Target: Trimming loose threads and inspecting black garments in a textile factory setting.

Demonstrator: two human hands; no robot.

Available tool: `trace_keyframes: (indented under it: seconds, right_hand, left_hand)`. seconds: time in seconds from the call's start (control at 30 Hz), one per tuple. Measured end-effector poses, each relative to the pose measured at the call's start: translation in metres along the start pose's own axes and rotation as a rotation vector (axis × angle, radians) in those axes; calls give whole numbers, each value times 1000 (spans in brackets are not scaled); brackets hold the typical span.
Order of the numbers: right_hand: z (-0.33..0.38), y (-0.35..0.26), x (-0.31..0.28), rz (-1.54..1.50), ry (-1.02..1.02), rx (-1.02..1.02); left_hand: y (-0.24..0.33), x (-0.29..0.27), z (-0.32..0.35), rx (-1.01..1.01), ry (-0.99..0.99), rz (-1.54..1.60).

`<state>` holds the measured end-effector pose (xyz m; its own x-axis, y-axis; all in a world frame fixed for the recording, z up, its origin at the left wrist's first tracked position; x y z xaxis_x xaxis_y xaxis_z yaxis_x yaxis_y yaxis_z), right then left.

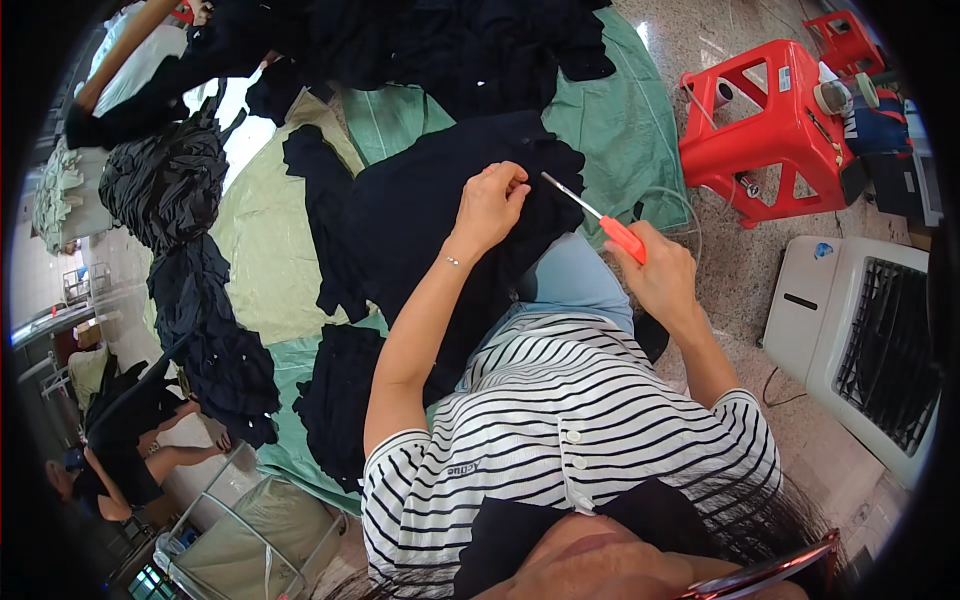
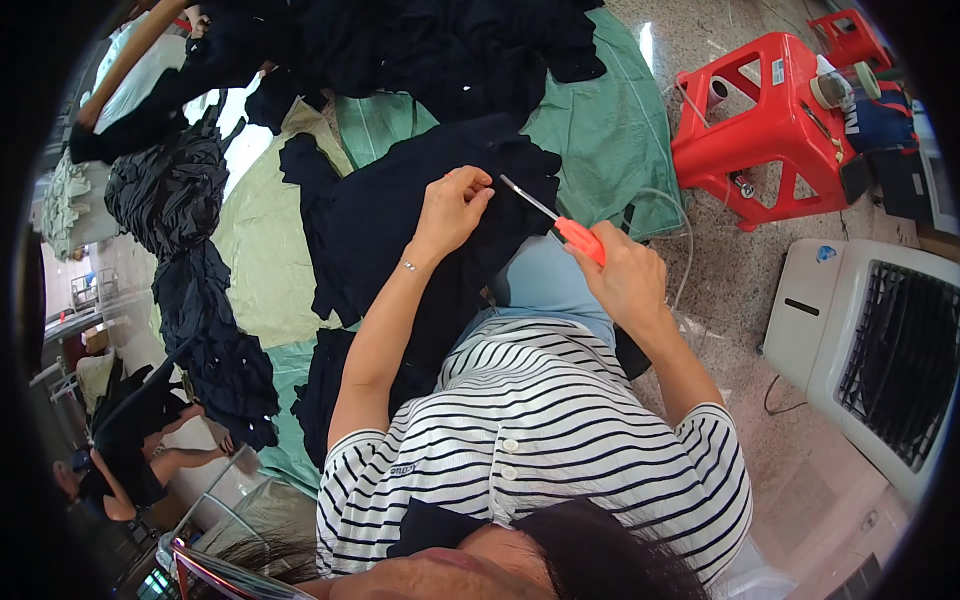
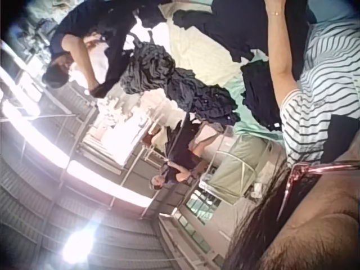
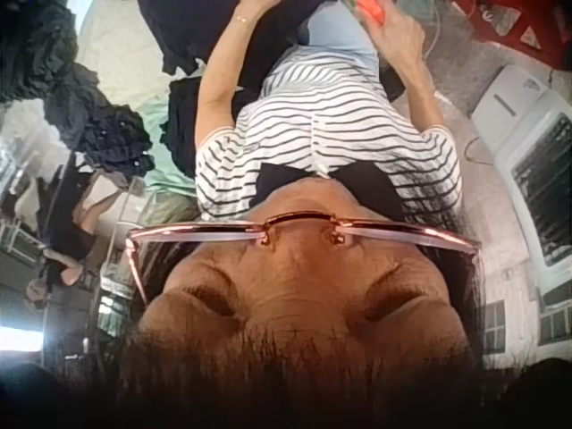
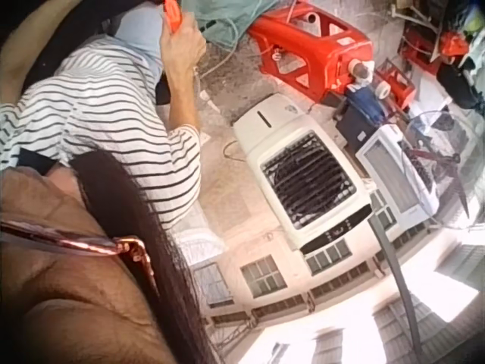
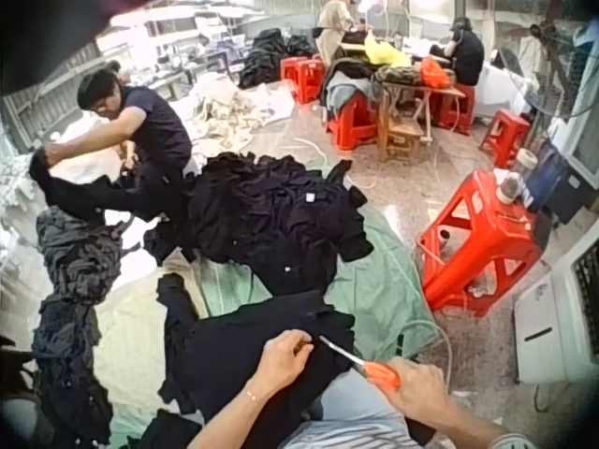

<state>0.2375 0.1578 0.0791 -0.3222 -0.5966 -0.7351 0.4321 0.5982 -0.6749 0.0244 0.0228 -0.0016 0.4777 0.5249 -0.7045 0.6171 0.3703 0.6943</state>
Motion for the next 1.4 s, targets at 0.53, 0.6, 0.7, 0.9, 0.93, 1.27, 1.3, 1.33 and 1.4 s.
trace_keyframes:
  seconds: [0.53,0.6,0.7,0.9,0.93,1.27,1.3,1.33,1.4]
  right_hand:
    - [62,-5,-14,-94,-61,-102]
    - [62,-10,-11,-93,-78,-99]
    - [61,-11,-9,-94,-114,-99]
    - [59,-10,-5,-82,-129,-103]
    - [58,-9,-4,-84,-105,-100]
    - [55,-8,-4,-68,-150,-81]
    - [55,-8,-3,-62,-125,-74]
    - [56,-8,-4,-63,-126,-74]
    - [55,-8,-6,-51,-127,-77]
  left_hand:
    - [17,-25,-31,-309,-922,-79]
    - [10,-20,-27,-395,-938,24]
    - [7,-23,-22,-497,-923,111]
    - [2,-25,-18,-526,-892,165]
    - [0,-25,-18,-525,-893,164]
    - [-2,-19,-9,-709,-796,404]
    - [0,-19,-8,-715,-779,402]
    - [0,-18,-8,-716,-778,401]
    - [-1,-16,-7,-727,-754,376]
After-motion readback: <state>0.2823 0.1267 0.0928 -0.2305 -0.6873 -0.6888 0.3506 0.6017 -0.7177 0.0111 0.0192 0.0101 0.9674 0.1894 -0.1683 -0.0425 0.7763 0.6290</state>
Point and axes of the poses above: each hand's wrist, its own z-axis away from the middle knuckle, its own x-axis out of the palm, y = z × x, the point moved 1 cm from there along -z, towards the middle knuckle, and after that the axes turned 14 degrees about -z, right-handed, at the moved point
